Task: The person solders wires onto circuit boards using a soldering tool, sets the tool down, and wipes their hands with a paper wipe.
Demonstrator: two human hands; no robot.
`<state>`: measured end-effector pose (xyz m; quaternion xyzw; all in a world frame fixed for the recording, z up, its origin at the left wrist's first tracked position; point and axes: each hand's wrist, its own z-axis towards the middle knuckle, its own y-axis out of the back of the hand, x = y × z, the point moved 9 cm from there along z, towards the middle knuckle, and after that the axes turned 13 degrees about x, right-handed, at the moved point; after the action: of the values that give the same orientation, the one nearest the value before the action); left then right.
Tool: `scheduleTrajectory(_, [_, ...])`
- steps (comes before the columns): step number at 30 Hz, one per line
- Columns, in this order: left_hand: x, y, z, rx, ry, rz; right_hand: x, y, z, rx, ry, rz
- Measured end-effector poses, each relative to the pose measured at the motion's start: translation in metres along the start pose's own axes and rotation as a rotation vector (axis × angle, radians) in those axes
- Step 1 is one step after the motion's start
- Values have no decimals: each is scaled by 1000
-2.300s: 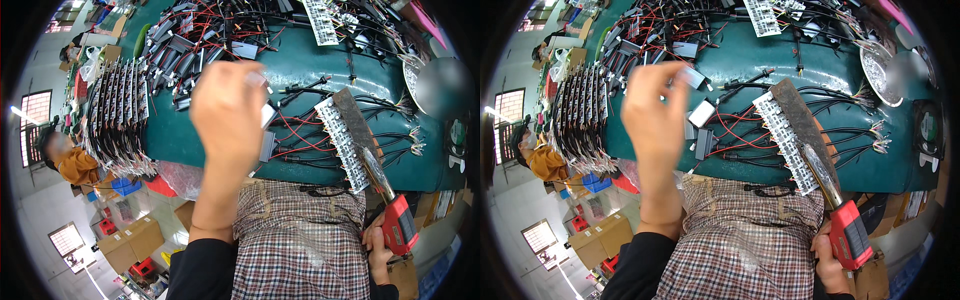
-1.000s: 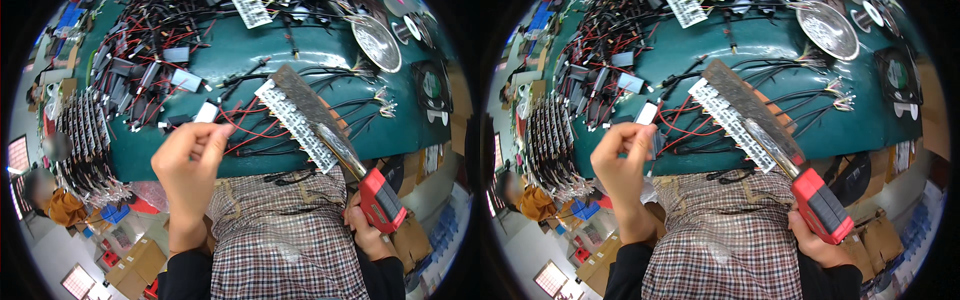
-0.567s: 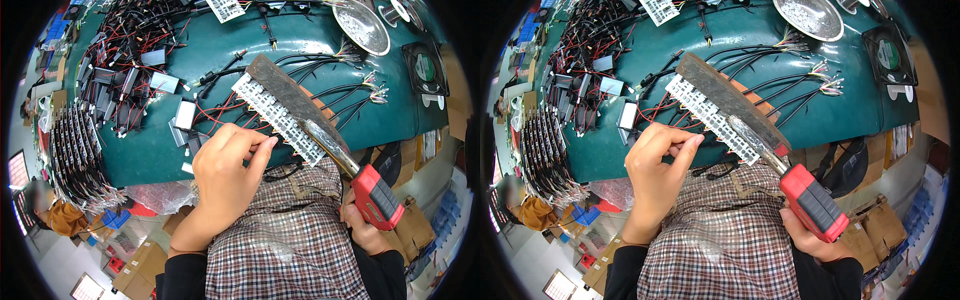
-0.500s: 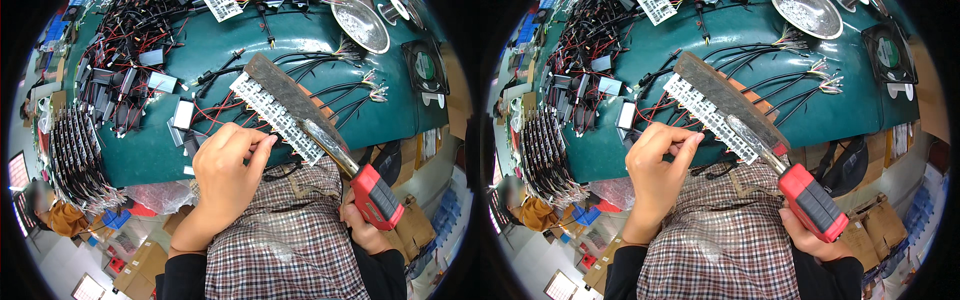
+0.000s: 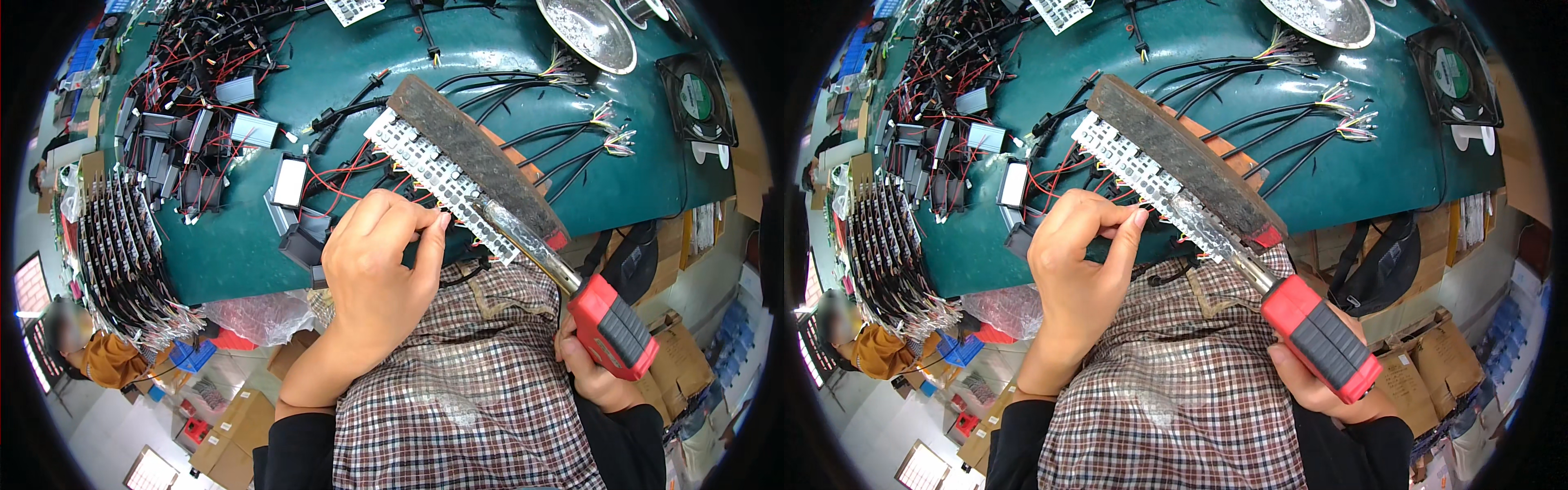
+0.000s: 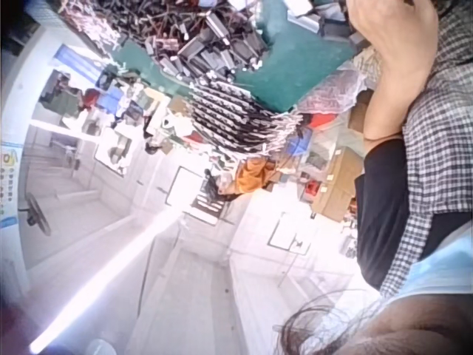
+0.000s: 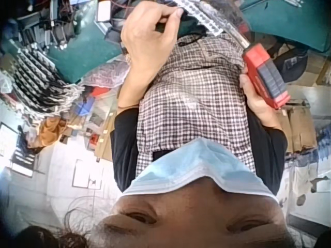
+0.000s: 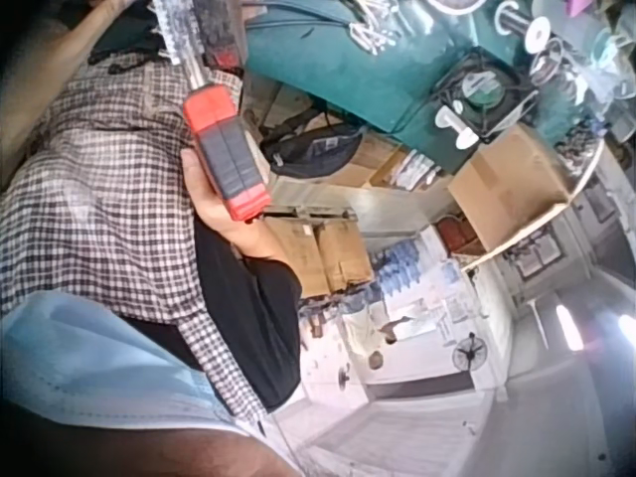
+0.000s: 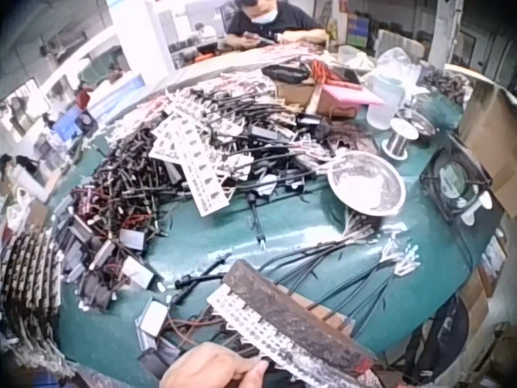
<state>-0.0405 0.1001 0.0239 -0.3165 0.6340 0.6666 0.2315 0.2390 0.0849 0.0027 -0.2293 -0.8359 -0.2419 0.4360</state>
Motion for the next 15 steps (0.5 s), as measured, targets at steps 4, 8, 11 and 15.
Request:
scheduleTrajectory(4, [-5,-1,2,2,-19,16,3,-2,0,-13,24,17])
scheduleTrajectory(8, [-5,-3,2,-5,-29,32,1,-3,0,-34,39,37])
scheduleTrajectory(11, [0,-7,1,-7,9,0,-7,-5,-2,-3,-12,67])
scheduleTrajectory(15, [0,-7,1,-15,5,10,-6,-6,0,7,11,48])
